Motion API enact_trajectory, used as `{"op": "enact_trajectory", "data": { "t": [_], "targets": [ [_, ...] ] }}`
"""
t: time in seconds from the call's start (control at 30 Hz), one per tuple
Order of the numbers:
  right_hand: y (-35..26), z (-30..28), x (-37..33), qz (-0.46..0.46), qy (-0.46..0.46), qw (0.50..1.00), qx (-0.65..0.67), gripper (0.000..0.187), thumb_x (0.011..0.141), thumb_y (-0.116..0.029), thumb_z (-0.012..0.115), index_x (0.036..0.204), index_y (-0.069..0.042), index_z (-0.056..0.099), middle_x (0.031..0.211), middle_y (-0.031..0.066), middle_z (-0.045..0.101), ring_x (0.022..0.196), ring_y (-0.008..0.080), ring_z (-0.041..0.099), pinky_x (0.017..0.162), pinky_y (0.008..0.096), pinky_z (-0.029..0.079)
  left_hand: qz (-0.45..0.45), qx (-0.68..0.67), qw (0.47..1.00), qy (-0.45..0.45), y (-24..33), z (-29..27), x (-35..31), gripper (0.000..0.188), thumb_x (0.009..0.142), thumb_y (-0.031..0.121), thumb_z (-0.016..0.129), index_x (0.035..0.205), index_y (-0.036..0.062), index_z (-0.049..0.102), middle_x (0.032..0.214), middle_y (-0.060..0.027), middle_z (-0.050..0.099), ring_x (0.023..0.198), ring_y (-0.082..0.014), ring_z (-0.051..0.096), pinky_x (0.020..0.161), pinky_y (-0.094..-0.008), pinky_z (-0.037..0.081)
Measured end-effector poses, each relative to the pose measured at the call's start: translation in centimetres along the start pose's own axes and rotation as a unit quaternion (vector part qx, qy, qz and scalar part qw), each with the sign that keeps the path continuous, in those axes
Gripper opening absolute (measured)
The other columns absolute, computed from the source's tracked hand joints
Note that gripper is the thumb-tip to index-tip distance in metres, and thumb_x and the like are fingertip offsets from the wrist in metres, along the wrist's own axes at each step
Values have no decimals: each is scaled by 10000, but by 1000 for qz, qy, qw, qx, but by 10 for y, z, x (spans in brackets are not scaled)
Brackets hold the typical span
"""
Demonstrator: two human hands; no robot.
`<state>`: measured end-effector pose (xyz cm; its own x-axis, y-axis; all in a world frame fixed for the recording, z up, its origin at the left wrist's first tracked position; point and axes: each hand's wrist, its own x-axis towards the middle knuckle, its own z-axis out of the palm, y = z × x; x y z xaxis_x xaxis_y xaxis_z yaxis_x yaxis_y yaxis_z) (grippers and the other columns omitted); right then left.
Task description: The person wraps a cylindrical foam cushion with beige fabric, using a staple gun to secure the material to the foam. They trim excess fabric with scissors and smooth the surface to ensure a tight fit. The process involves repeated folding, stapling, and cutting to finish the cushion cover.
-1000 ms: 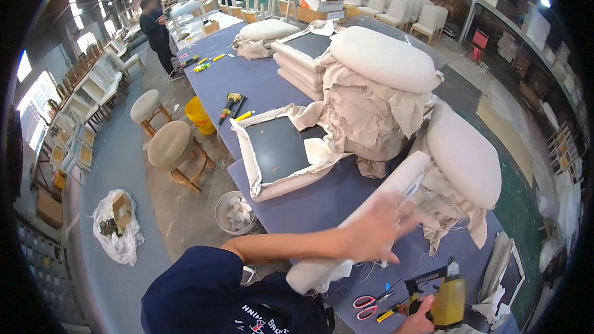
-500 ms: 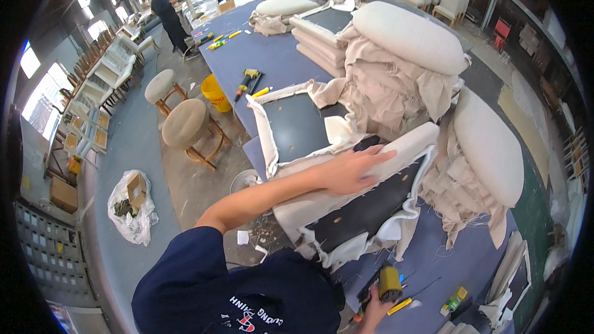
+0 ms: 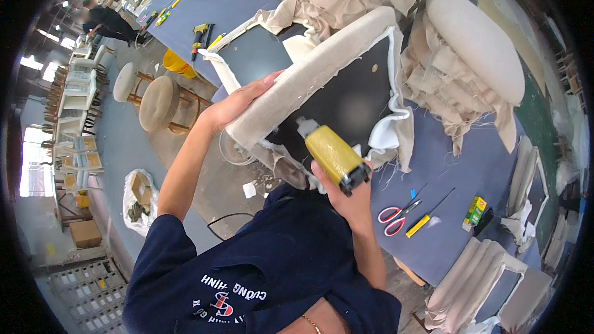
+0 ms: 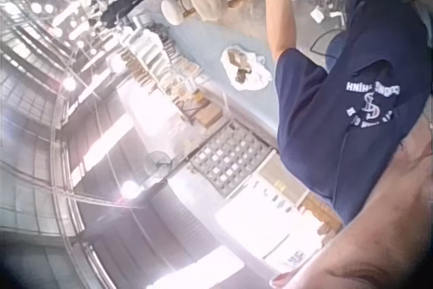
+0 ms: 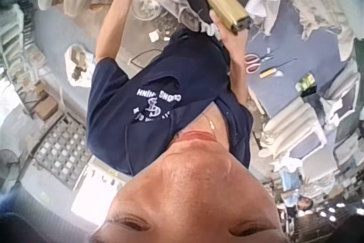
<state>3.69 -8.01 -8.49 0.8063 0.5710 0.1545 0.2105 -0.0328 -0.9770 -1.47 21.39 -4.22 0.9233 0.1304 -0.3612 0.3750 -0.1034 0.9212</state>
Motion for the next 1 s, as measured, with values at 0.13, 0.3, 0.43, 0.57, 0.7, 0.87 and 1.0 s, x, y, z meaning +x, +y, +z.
{"op": "enact_trajectory", "data": {
  "t": [0.13,0.3,0.43,0.57,0.7,0.87,1.0],
  "targets": [
    [7,27,12,13,21,999,27,244,862,-210,821,992,-14,754,905,95,769,775,204,720,779,331,519,-24,108,994,4,16,5,-16,729,1088,582,267,1614,78,273,1612,-144,374,1450,-239,385,1194,-337,278],
    [0,28,17,-22,-13,999,42,242,865,-157,815,1019,12,735,919,114,765,798,192,732,733,304,538,8,301,950,82,27,27,-42,624,1100,449,354,1587,66,290,1494,-225,477,1343,-374,504,1116,-422,380],
    [7,25,15,22,-14,997,67,265,868,-166,822,1024,31,734,935,118,770,829,171,734,744,301,547,25,426,894,136,42,55,-50,573,1052,243,522,1567,98,318,1378,-218,530,1173,-427,572,993,-458,448],
    [-16,21,24,32,-38,992,112,291,875,-198,821,1038,30,741,952,115,774,834,166,734,747,303,549,80,462,866,173,35,60,-50,663,991,150,603,1583,134,306,1329,-187,551,1102,-404,594,919,-476,455],
    [-10,24,19,-3,-53,995,82,269,885,-234,801,1028,-11,756,928,125,770,811,224,742,748,322,551,78,466,866,165,36,65,-53,742,952,108,634,1604,172,286,1366,-166,534,1135,-380,584,924,-450,449],
    [1,21,5,0,-61,998,-21,262,870,-245,810,989,-20,748,923,132,762,832,257,733,767,352,538,97,483,856,160,38,69,-55,838,895,62,665,1618,189,260,1407,-157,504,1153,-380,576,934,-446,439],
    [-2,27,-2,-9,-66,997,-25,249,858,-239,820,963,-25,747,869,120,757,786,275,720,777,369,516,83,481,862,138,41,68,-59,933,828,11,672,1627,195,227,1445,-163,475,1173,-388,572,927,-458,444]
  ]
}}
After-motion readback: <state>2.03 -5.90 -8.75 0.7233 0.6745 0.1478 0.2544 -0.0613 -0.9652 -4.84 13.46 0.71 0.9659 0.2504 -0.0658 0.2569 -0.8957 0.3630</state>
